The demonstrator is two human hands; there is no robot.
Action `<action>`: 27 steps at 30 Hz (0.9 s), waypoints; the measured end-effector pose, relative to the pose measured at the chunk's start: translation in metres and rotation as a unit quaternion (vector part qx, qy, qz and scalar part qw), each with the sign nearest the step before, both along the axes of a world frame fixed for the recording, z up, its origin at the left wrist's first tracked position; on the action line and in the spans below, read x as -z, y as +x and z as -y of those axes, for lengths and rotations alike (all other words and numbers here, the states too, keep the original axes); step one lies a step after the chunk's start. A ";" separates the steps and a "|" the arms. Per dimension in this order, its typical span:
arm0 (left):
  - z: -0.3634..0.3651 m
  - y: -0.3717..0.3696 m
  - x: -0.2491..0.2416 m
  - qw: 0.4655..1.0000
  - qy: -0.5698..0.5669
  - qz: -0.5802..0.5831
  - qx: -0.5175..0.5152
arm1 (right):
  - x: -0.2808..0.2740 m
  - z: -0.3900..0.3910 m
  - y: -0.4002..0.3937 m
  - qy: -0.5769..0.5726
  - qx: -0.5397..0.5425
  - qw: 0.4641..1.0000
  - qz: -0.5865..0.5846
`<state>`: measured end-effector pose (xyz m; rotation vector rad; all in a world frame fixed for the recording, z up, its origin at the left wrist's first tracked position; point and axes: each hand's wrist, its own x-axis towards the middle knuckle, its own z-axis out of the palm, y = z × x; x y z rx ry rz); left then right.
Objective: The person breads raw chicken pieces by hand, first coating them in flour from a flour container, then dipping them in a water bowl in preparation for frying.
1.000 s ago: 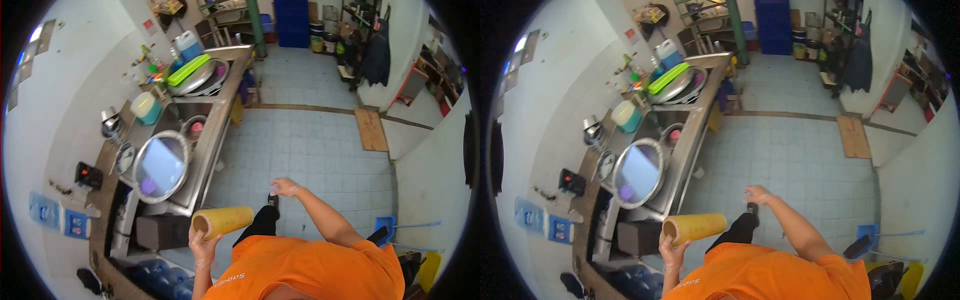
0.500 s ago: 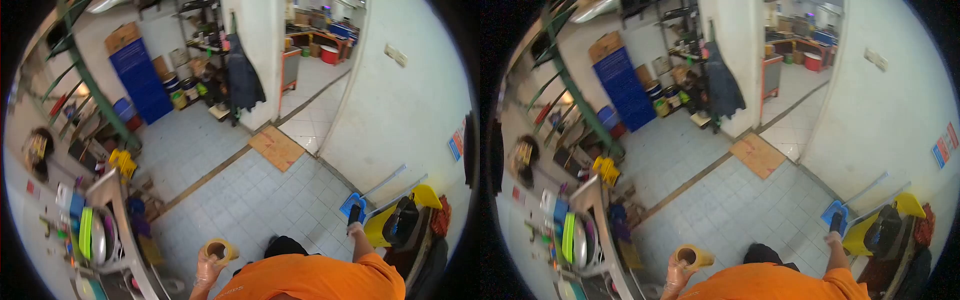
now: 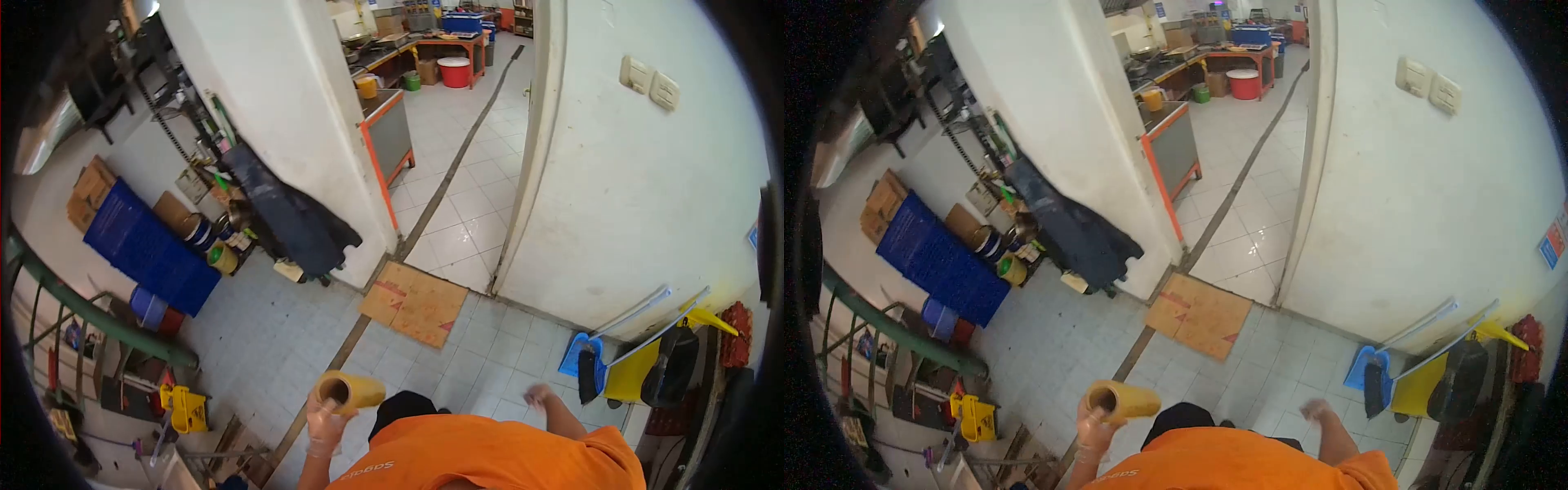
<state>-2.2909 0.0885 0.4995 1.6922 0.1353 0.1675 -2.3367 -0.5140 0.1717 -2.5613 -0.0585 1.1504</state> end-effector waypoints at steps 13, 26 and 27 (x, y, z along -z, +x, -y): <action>0.081 0.537 0.001 0.917 0.337 0.186 0.103 | -0.051 0.033 0.492 0.101 0.077 0.984 0.125; 0.245 1.018 0.009 0.896 0.346 0.172 0.220 | 0.018 0.125 0.720 0.081 0.489 0.853 -0.163; 0.260 1.056 0.006 0.902 0.338 0.170 0.207 | 0.012 0.134 0.755 0.108 0.519 0.832 -0.162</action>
